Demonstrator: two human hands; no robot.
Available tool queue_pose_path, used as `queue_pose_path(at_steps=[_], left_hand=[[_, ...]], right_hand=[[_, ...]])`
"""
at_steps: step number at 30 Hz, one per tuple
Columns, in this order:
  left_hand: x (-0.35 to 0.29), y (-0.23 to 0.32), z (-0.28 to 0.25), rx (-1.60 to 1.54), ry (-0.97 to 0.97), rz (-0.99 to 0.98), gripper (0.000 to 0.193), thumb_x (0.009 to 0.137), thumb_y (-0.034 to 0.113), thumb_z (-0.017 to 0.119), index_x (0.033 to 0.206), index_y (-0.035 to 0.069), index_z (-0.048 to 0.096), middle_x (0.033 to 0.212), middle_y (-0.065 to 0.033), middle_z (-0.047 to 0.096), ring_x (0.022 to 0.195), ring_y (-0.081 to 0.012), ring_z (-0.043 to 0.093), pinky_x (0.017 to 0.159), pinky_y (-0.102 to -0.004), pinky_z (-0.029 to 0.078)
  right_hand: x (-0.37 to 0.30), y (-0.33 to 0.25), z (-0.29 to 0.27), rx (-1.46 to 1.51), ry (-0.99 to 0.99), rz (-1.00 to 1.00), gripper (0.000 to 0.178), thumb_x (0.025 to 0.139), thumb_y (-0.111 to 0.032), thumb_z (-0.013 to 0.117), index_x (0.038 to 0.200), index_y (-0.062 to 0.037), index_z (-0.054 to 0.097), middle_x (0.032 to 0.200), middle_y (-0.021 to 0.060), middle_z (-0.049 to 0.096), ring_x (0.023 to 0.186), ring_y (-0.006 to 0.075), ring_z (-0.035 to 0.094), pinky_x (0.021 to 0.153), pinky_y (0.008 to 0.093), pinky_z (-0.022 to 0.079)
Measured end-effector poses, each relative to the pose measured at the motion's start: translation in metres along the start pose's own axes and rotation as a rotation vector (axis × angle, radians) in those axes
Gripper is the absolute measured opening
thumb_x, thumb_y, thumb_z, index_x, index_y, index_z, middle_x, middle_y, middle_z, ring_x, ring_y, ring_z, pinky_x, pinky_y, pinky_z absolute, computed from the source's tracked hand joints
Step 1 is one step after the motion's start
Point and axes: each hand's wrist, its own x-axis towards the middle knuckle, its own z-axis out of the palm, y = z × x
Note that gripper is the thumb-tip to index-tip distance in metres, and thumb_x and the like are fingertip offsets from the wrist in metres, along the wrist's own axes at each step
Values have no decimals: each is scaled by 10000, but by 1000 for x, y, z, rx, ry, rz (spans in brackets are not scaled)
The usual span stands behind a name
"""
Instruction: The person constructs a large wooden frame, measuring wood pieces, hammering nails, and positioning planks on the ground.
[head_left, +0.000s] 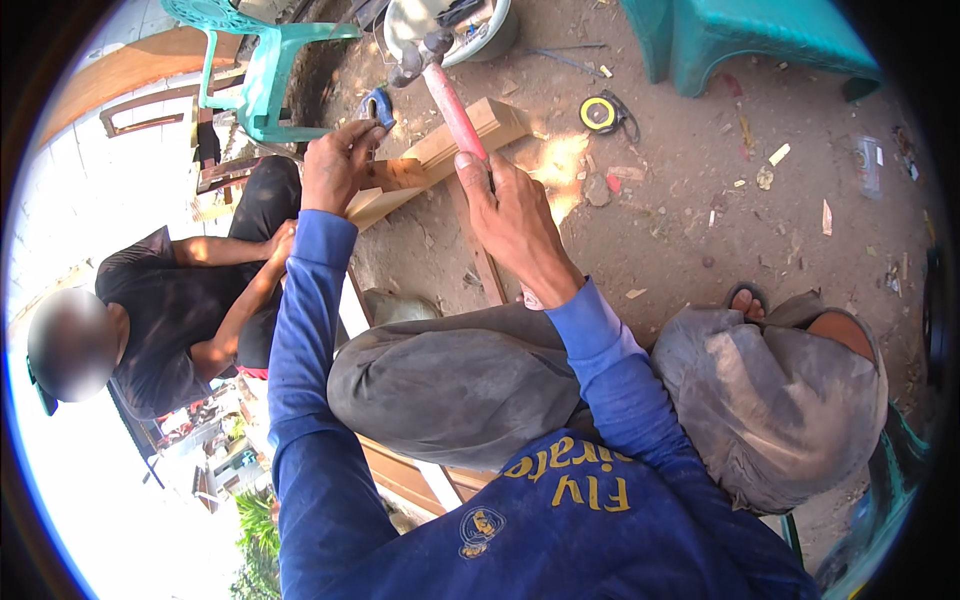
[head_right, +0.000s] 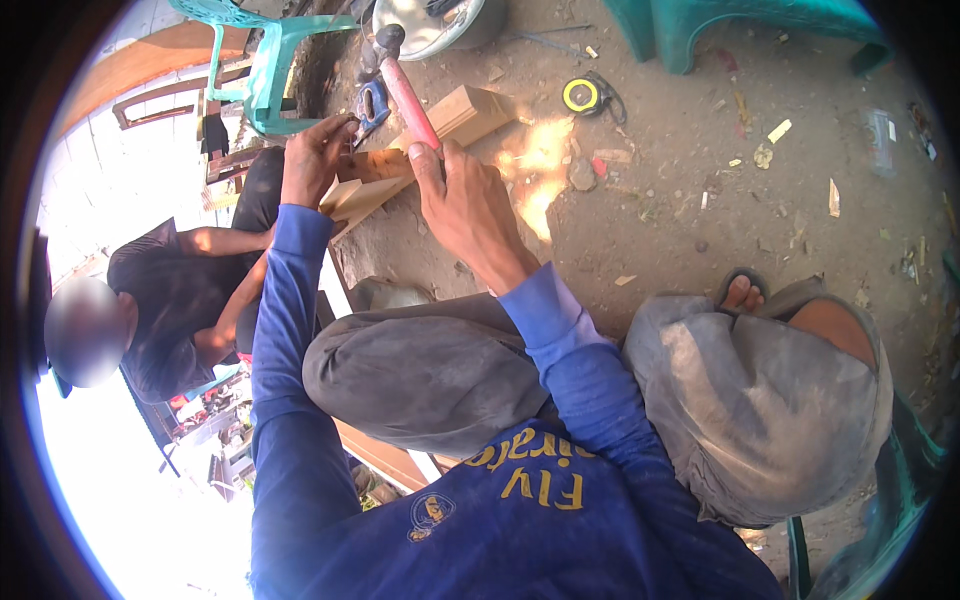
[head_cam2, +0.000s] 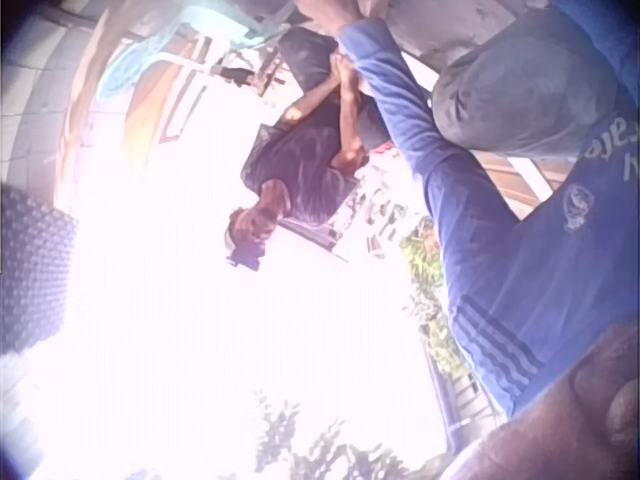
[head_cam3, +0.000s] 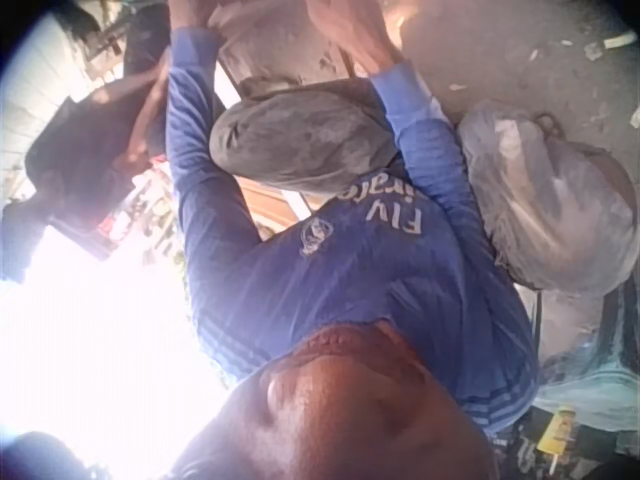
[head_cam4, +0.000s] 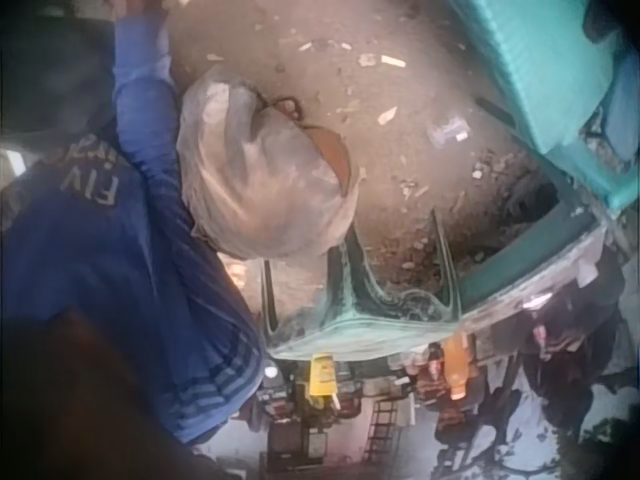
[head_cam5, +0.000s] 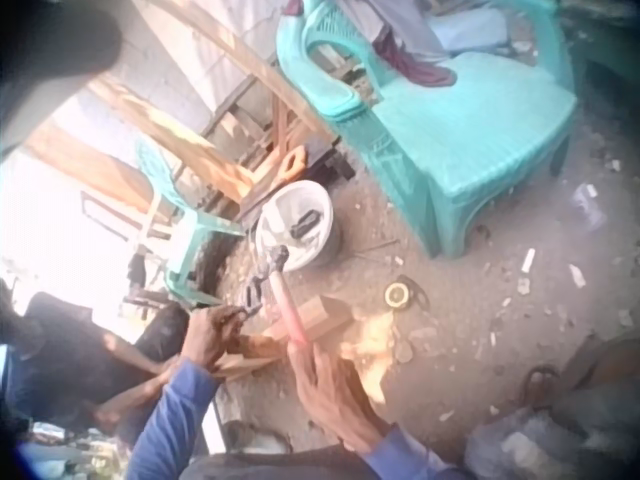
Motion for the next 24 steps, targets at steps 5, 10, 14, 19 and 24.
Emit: queue_pose_path(at_steps=[5,10,14,19,24], left_hand=[[9,7,4,11,-51,6,268,930,283,707,1082,68,754,838,-177,728,797,-312,738,729,-375,545],[3,-13,5,96,-39,18,324,913,432,695,1051,152,783,781,-164,716,744,-361,718,683,-437,555],[11,-1,11,130,-44,47,319,915,433,692,1057,162,784,779,-162,717,748,-361,718,689,-442,556],[5,5,3,179,-142,-57,283,932,332,695,1075,98,763,838,-184,719,817,-345,727,719,-391,546],[-26,22,-3,268,-153,194,190,935,234,692,1029,76,744,912,-166,739,819,-333,735,722,-389,564]], right_hand=[[7,7,4,-5,-117,106,528,1066,-423,427,946,62,600,821,323,653,837,513,649,756,577,494],[20,-4,-8,51,38,-11,513,1068,-405,427,974,66,606,818,319,649,852,522,643,762,571,492],[24,-6,-11,137,41,55,511,1064,-404,431,1010,73,610,812,324,649,858,526,641,770,567,498],[12,34,4,-66,-233,194,646,1060,-510,377,1065,89,618,959,345,654,933,518,632,821,554,486],[22,36,-12,-9,-105,180,627,1057,-492,390,1078,94,612,953,354,649,964,528,627,845,552,491]])
